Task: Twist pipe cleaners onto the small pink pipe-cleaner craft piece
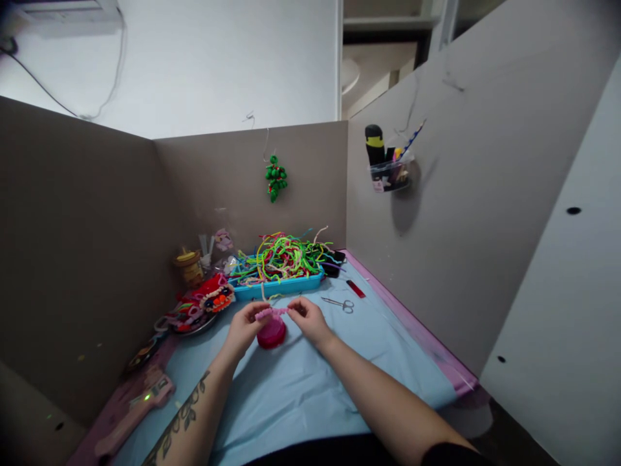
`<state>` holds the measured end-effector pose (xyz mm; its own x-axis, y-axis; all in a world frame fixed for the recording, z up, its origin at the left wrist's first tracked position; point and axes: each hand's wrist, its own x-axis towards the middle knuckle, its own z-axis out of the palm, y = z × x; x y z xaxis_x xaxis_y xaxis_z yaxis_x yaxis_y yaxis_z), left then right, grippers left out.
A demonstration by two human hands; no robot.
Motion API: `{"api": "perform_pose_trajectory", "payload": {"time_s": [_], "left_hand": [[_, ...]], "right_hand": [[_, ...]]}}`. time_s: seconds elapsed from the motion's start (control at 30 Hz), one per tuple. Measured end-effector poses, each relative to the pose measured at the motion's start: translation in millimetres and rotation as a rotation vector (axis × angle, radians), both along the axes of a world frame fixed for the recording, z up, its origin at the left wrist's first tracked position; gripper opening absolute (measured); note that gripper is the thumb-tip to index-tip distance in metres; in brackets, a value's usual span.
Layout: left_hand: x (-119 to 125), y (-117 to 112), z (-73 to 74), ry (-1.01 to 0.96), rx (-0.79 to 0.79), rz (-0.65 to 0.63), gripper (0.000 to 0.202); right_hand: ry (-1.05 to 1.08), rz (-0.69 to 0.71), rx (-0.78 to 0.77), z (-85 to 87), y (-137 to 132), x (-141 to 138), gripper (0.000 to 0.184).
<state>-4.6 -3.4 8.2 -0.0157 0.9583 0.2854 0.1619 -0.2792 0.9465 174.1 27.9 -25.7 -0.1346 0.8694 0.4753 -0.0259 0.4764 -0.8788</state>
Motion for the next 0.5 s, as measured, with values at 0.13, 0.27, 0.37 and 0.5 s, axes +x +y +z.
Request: {"api": "perform_pose_trajectory", "payload": {"time_s": [0.13,0.27,0.37,0.5], "left_hand": [[-0.7,-1.1,1.1,0.027,0.014,-0.068,0.045],[-1.1,-1.0,3.3,0.076,0.029,0.007,0.035],[-6.8,0.5,6.5,0.041,0.053,0.148,0.025],[-17.4,1.9,10.9,0.055,0.046,0.185,0.024]], "right_hand": [[0.008,-0.071,0.014,0.8,1.8,2.4,0.016],[0.019,-0.102,0.014,2.6,2.3,2.3,0.018],[0.037,-0.122,0.016,3.9,4.5,4.2,0.019],[0.078,-0.143,0.001,3.2,7.8,8.2,0.019]]}}
